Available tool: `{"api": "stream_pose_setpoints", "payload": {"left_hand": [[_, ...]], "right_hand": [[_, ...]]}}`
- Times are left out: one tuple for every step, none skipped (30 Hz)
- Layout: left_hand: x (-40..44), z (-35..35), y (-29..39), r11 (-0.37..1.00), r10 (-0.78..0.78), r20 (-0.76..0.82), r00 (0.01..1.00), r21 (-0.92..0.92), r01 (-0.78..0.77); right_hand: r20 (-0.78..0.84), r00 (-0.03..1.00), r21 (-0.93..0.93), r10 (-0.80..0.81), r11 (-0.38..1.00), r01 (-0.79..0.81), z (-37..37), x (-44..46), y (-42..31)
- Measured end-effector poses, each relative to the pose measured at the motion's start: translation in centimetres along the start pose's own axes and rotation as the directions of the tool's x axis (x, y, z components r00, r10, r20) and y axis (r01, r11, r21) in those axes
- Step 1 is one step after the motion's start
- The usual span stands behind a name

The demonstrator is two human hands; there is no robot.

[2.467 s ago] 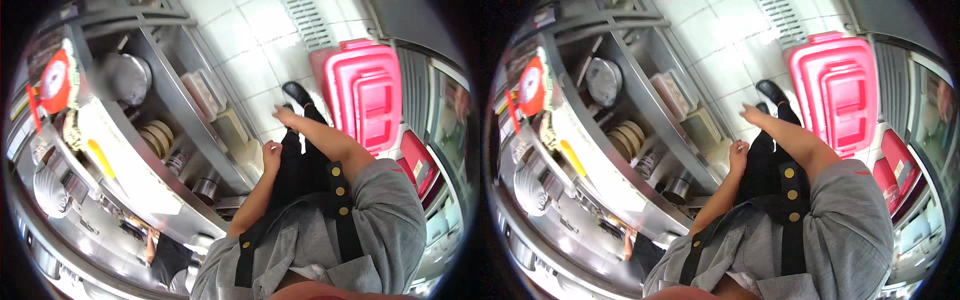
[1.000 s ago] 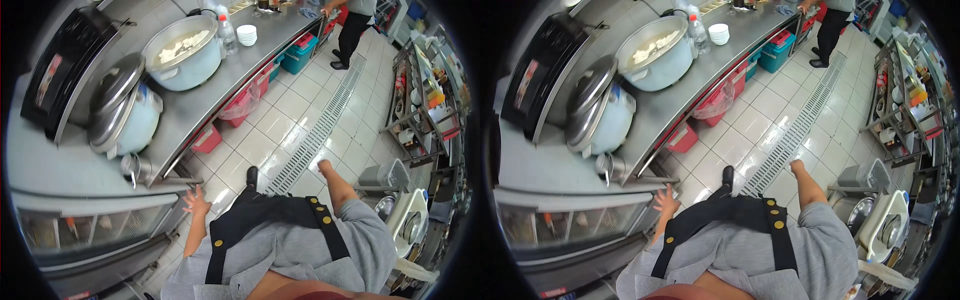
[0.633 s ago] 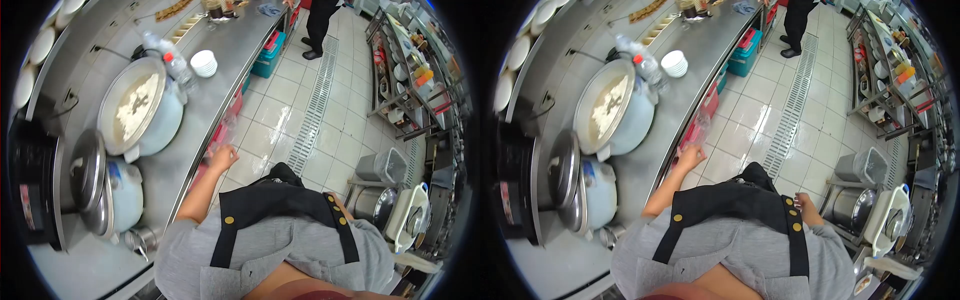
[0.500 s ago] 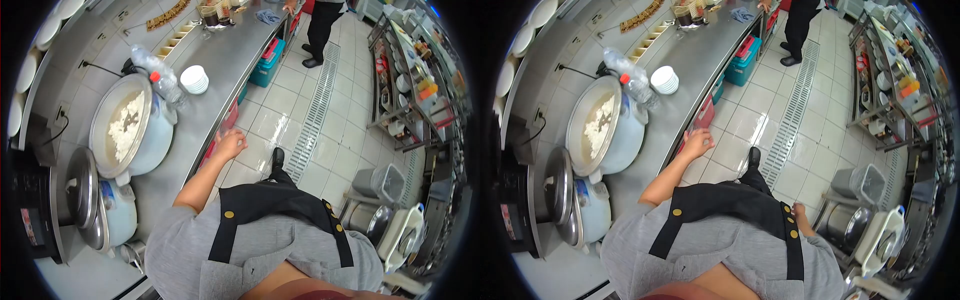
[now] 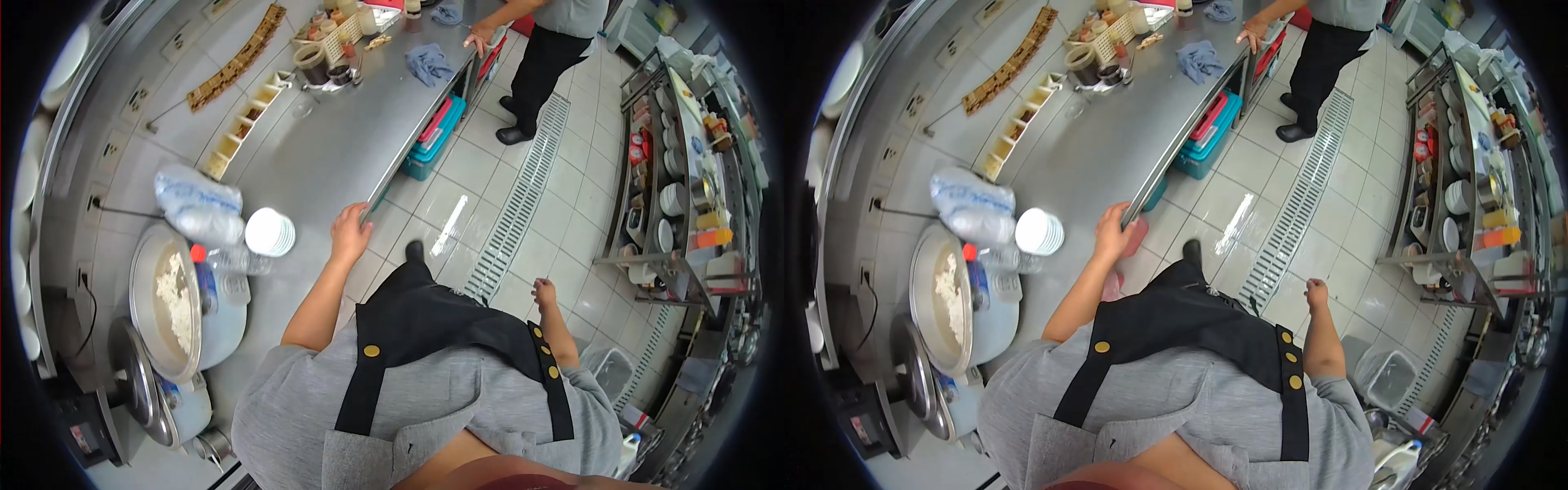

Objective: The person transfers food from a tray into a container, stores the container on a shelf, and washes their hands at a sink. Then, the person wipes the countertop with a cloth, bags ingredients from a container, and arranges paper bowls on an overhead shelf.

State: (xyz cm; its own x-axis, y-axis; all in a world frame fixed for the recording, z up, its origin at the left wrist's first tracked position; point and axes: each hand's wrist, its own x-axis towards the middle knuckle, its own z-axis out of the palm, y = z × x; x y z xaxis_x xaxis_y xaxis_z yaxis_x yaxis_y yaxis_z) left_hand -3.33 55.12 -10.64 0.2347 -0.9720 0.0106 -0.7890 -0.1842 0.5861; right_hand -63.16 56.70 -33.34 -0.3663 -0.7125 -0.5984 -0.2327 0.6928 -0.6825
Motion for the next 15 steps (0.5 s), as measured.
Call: {"api": "stream_pose_setpoints", "payload": {"left_hand": [[1.9, 0.3, -0.6, 0.999, -0.021, -0.03, 0.999, -0.04, 0.02], [3.9, 0.4, -0.5, 0.996, -0.044, -0.057, 0.997, -0.079, 0.04], [6.3, 0.5, -0.4, 0.991, -0.118, -0.068, 0.991, -0.064, 0.114], [9.3, 0.4, -0.4, 0.991, -0.118, -0.072, 0.99, -0.068, 0.113], [12.5, 0.4, -0.6, 0.996, -0.08, -0.131, 0.988, -0.054, 0.073], [15.6, 0.3, -0.6, 0.999, -0.044, -0.185, 0.982, -0.036, 0.037], [19.5, 0.4, -0.2, 0.999, -0.029, -0.254, 0.967, -0.036, 0.02], [23.5, 0.0, 0.5, 0.999, -0.035, -0.252, 0.967, -0.043, 0.025], [27.6, -0.4, 1.3, 0.999, 0.017, -0.276, 0.961, -0.042, -0.029], [31.4, -0.5, 1.9, 0.996, 0.07, -0.296, 0.953, -0.035, -0.084], [35.5, -0.2, 2.4, 0.994, 0.102, -0.334, 0.937, -0.008, -0.111], [39.5, 0.2, 3.0, 0.99, 0.137, -0.368, 0.92, 0.021, -0.139], [43.0, 0.4, 3.9, 0.987, 0.163, -0.37, 0.914, 0.064, -0.15], [46.3, 0.7, 4.9, 0.981, 0.189, -0.37, 0.909, 0.104, -0.162], [49.5, 1.2, 5.4, 0.982, 0.187, -0.357, 0.915, 0.098, -0.163]], "right_hand": [[0.026, 0.999, -0.025, -0.031, 0.999, 0.032, 0.9, 2.2, -2.8], [0.054, 0.997, -0.05, -0.06, 0.997, 0.062, 1.8, 4.3, -4.5], [0.054, 0.997, -0.053, -0.058, 0.997, 0.061, 3.2, 5.8, -5.7], [0.075, 0.992, -0.01, -0.104, 0.994, 0.105, 5.1, 8.3, -6.3], [0.093, 0.984, 0.032, -0.154, 0.988, 0.152, 6.6, 9.5, -8.9], [0.145, 0.987, -0.001, -0.065, 0.998, 0.066, 7.6, 9.7, -11.0], [0.225, 0.974, -0.148, -0.02, 0.987, 0.055, 8.3, 9.7, -13.7], [0.249, 0.966, -0.058, -0.061, 0.995, 0.078, 10.0, 10.7, -12.9], [0.315, 0.949, -0.239, 0.006, 0.968, 0.073, 10.7, 11.9, -13.5], [0.475, 0.88, -0.333, -0.018, 0.922, 0.198, 12.0, 17.7, -8.3], [0.543, 0.84, -0.471, 0.012, 0.832, 0.292, 12.1, 16.6, -12.3], [0.6, 0.798, -0.583, 0.058, 0.715, 0.386, 12.4, 15.6, -16.6], [0.6, 0.798, -0.598, 0.057, 0.695, 0.4, 13.8, 19.8, -15.2], [0.599, 0.799, -0.613, 0.057, 0.674, 0.411, 14.7, 24.1, -13.5], [0.528, 0.847, -0.717, 0.058, 0.565, 0.408, 14.3, 19.6, -23.4]]}}
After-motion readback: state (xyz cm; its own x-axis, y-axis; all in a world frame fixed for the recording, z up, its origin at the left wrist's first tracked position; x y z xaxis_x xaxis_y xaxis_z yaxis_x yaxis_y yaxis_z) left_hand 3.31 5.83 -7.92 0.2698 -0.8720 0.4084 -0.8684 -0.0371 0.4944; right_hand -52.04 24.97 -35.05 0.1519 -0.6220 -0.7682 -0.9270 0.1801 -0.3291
